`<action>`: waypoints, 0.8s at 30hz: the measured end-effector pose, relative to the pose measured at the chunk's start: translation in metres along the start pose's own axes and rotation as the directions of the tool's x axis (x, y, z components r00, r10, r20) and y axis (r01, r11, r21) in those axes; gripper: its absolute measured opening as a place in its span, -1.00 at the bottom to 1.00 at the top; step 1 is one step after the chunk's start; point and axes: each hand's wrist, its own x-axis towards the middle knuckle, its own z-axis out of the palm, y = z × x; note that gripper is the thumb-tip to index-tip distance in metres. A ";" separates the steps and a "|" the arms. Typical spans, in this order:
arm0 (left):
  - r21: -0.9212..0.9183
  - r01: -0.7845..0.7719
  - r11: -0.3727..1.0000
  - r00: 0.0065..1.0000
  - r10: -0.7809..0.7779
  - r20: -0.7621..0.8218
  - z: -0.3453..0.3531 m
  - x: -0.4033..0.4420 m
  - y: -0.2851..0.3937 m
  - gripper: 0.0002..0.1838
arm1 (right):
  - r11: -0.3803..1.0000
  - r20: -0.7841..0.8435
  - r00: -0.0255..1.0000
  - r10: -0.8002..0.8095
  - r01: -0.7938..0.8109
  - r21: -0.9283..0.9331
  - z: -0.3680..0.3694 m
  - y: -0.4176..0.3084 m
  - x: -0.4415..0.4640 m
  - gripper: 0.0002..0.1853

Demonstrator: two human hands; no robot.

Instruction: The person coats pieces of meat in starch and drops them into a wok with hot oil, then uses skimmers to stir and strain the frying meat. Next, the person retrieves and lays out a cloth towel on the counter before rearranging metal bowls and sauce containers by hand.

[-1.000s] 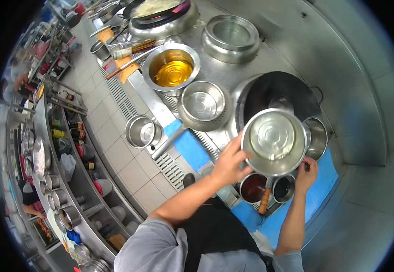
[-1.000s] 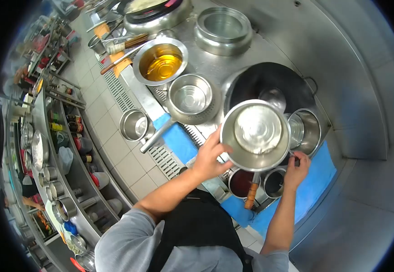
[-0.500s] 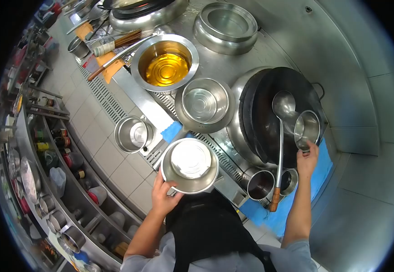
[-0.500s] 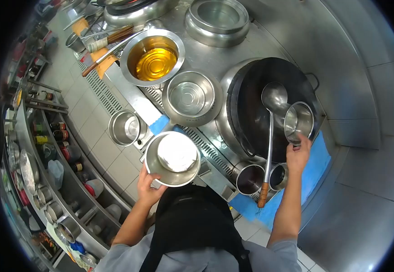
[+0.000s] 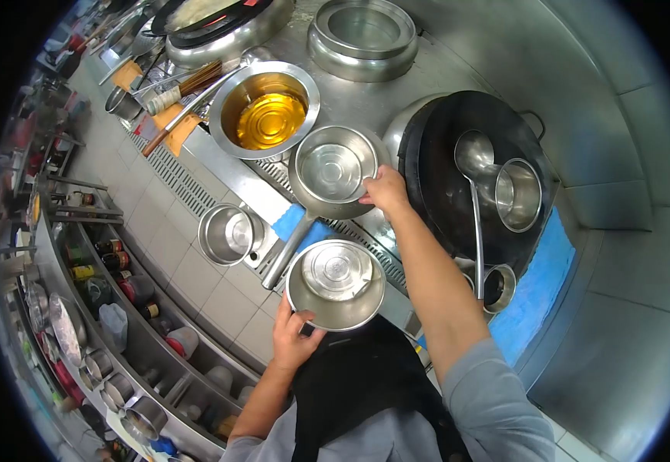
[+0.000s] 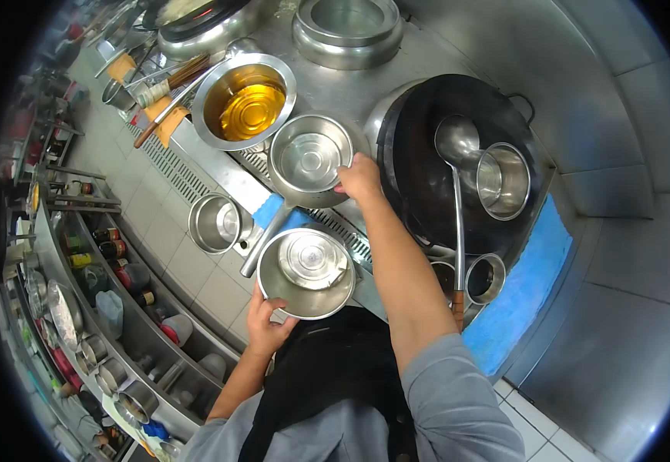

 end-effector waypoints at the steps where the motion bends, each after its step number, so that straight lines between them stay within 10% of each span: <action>1: 0.000 -0.004 1.000 1.000 0.004 -0.021 -0.003 0.001 0.001 -0.59 | 0.984 -0.079 0.988 -0.133 0.122 -0.126 0.002 0.002 -0.004 -0.78; 3: -0.010 -0.004 1.000 0.998 0.003 -0.064 -0.004 0.001 0.006 -0.59 | 0.836 -0.238 0.832 -0.501 0.394 -0.382 0.000 -0.005 -0.027 -0.82; 6: -0.021 0.016 1.000 0.996 -0.018 -0.088 -0.005 0.005 0.004 -0.57 | 0.795 -0.341 0.719 -0.606 0.533 -0.288 -0.015 -0.007 -0.048 -0.85; 21: 0.136 -0.181 0.974 0.963 0.203 -0.176 -0.024 0.029 0.036 -0.60 | 0.894 -0.070 0.994 -0.083 0.105 0.435 0.008 0.046 -0.027 -0.73; 24: 0.158 -0.215 0.964 0.946 0.246 -0.213 -0.030 0.035 0.055 -0.61 | 0.845 -0.158 0.956 -0.247 0.292 0.447 -0.022 0.003 -0.091 -0.65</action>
